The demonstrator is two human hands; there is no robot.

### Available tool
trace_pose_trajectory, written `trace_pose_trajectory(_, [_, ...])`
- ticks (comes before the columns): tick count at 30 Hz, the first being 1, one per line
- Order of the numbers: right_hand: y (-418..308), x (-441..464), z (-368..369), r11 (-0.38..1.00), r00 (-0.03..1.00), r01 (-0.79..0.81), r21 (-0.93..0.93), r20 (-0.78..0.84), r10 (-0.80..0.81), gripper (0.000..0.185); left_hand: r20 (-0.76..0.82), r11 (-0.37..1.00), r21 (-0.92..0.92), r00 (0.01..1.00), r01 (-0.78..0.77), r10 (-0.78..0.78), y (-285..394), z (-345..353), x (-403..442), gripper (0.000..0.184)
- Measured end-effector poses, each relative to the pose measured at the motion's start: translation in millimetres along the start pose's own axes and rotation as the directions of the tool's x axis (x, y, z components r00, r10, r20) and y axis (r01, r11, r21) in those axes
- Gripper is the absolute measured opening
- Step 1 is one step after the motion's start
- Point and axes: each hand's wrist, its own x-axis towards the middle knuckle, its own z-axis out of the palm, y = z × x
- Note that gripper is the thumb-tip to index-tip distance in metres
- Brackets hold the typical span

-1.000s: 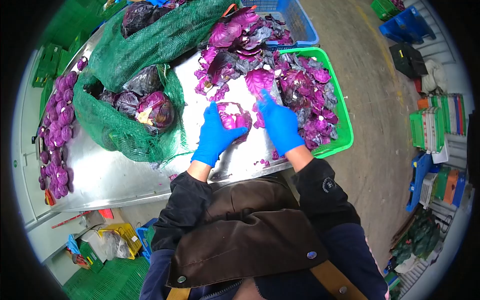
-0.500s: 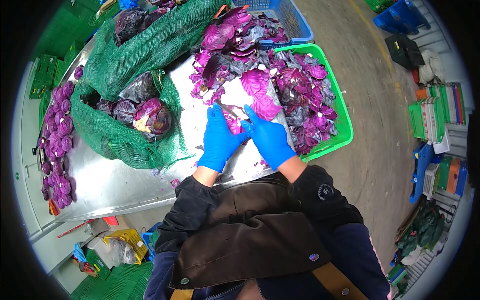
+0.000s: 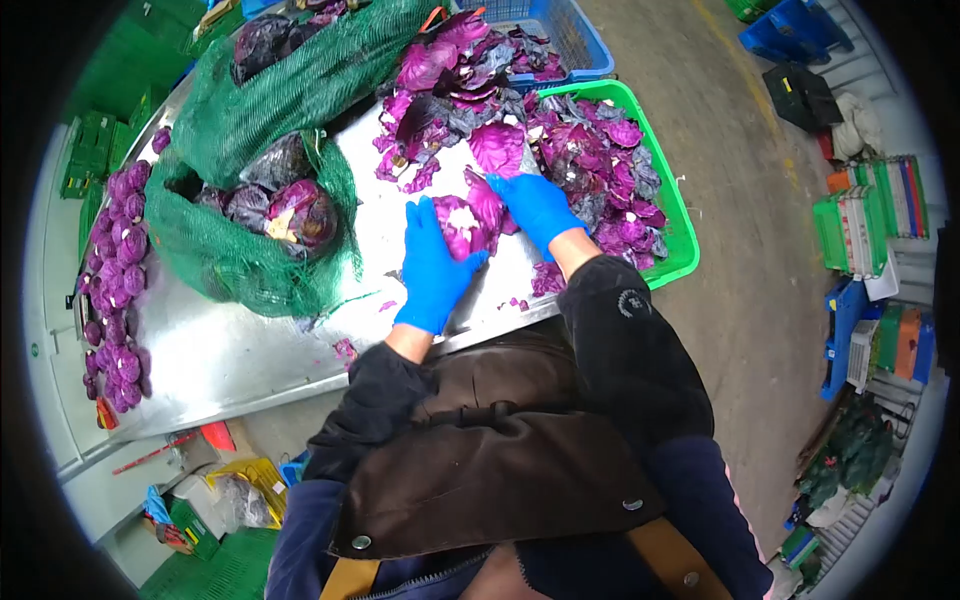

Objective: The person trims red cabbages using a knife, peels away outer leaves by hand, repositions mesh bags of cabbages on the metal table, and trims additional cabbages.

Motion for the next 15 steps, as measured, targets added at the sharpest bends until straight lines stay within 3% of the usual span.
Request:
trace_pose_trajectory(2, [-1.9,-4.4,7.5,0.994,0.996,0.063,-0.094,-0.060,-0.069,0.057,-0.020,0.994,-0.111,1.000,0.005,-0.007,-4.9,-1.5,-5.0,0.114])
trace_pose_trajectory(3, [-6.4,-17.8,9.6,0.992,0.985,0.100,-0.071,-0.135,-0.109,0.065,-0.012,0.980,-0.198,1.000,0.008,-0.010,-9.6,-5.9,-8.4,0.113])
trace_pose_trajectory(4, [-3.9,-20.4,21.7,0.986,0.943,0.138,-0.091,-0.293,-0.159,0.059,-0.007,0.960,-0.281,1.000,0.011,-0.014,-17.0,-10.7,-11.6,0.111])
trace_pose_trajectory(6, [7.9,-13.6,22.6,1.000,0.956,0.004,-0.018,-0.292,-0.009,0.052,-0.015,0.890,-0.456,1.000,-0.001,-0.007,-33.9,-13.9,-27.0,0.111])
trace_pose_trajectory(7, [6.7,-10.5,18.4,0.998,0.975,-0.026,-0.058,-0.223,0.012,0.048,-0.029,0.891,-0.452,0.999,-0.052,0.043,-34.6,-16.3,-33.3,0.113])
trace_pose_trajectory(8, [38.5,-9.3,22.9,0.964,0.924,-0.208,0.163,-0.289,0.249,0.044,-0.043,0.889,-0.447,0.995,-0.102,0.093,-35.8,-18.7,-36.4,0.114])
trace_pose_trajectory(10, [26.2,-16.7,11.2,0.955,0.926,-0.248,0.161,-0.252,0.282,0.050,-0.045,0.891,-0.447,0.996,-0.086,0.074,-41.0,-20.3,-34.7,0.117])
trace_pose_trajectory(12, [-0.1,-45.3,-4.5,0.993,0.928,-0.096,0.075,-0.354,0.117,0.064,0.030,0.909,-0.402,0.991,-0.110,0.133,-40.9,-27.6,-32.6,0.119])
trace_pose_trajectory(13, [-8.1,-51.4,-7.0,0.996,0.947,-0.077,-0.045,-0.315,0.059,0.073,0.033,0.906,-0.409,0.990,-0.111,0.136,-42.7,-28.7,-30.6,0.121])
trace_pose_trajectory(15, [-22.0,-69.1,0.9,0.975,0.954,0.201,0.093,-0.245,-0.173,0.075,0.073,0.885,-0.465,0.994,-0.042,0.086,-38.3,-33.6,-28.8,0.122])
